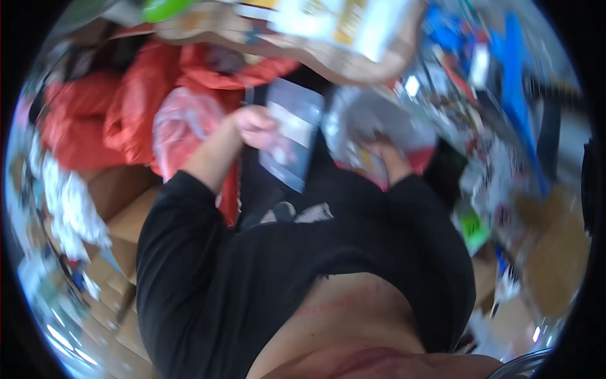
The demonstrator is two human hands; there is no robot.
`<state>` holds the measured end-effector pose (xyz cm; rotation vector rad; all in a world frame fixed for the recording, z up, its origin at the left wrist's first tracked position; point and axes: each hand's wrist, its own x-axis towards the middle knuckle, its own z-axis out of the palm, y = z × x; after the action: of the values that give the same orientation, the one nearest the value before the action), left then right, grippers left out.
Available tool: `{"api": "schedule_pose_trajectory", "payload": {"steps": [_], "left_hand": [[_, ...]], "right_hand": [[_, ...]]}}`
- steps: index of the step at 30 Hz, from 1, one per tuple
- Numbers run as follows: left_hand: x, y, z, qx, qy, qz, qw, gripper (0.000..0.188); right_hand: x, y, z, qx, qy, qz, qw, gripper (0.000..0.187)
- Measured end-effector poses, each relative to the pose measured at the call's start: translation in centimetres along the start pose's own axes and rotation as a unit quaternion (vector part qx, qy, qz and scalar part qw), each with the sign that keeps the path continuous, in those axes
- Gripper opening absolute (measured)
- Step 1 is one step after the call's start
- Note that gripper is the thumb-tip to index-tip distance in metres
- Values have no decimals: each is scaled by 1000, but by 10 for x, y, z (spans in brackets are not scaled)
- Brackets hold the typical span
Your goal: Packaging small items into plastic bags and sealing them with a tabletop heat sealer.
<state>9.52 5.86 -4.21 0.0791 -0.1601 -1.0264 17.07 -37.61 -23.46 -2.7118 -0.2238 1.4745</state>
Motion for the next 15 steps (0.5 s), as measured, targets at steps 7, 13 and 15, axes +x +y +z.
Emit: {"api": "schedule_pose_trajectory", "payload": {"steps": [7,13,15], "left_hand": [[19,-6,-14,-62,-3,-13,998,59],[23,-14,-1,-68,21,-14,997,54],[31,-9,8,-79,52,-40,995,47]], "right_hand": [[-16,56,28,173,-17,104,979,109],[-19,50,44,127,27,110,985,125],[-25,39,35,89,47,98,990,133]]}}
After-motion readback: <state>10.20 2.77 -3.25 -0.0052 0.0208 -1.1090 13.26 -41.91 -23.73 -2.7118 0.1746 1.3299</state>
